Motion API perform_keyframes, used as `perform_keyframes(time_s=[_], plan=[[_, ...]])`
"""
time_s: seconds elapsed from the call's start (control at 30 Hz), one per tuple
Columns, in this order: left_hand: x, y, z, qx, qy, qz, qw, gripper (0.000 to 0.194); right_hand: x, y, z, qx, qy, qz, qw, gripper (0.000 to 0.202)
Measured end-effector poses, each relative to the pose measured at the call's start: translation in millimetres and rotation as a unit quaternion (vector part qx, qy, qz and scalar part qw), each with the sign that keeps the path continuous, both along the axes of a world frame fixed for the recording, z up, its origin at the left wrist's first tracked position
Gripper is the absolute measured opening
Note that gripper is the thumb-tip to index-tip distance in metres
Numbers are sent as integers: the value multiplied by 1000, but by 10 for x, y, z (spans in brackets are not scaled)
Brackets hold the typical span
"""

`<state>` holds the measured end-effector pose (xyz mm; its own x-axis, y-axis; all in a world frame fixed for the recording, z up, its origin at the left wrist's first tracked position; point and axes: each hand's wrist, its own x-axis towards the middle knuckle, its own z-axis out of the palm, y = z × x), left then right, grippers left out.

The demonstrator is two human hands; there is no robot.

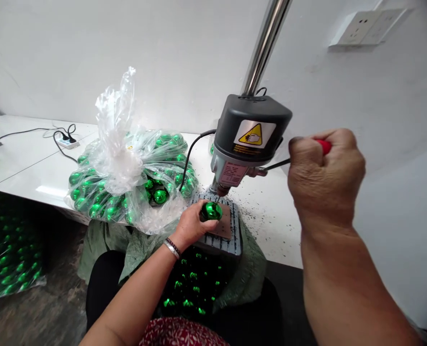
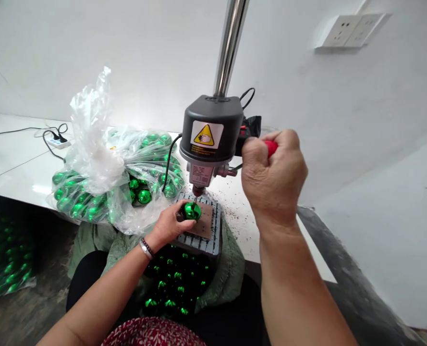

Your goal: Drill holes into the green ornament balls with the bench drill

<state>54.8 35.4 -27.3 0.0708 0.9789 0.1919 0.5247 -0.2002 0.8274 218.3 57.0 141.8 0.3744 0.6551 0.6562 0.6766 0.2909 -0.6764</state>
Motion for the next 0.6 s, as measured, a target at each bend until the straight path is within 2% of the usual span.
perform_keyframes(time_s=[0.17, 0.23, 0.37, 0.5, 0.6], plan=[[-92, -49, -22, -19, 46, 25, 998, 48, -21, 32, -6, 25, 33, -5, 999, 14], [-95, -76, -61, -23, 61, 48, 997, 57, -20, 21, -44, 32, 18, -9, 999, 12], [-99, -197, -101, -23, 82, 105, 991, 57, -2, -78, -183, 70, -30, -9, 997, 13], [-147, -360, -31, -16, 109, 129, 986, 61, 15, -217, -366, 74, -44, -5, 996, 18], [-207, -475, 66, 4, 121, 129, 984, 63, 38, -261, -400, 62, -54, 6, 997, 23]])
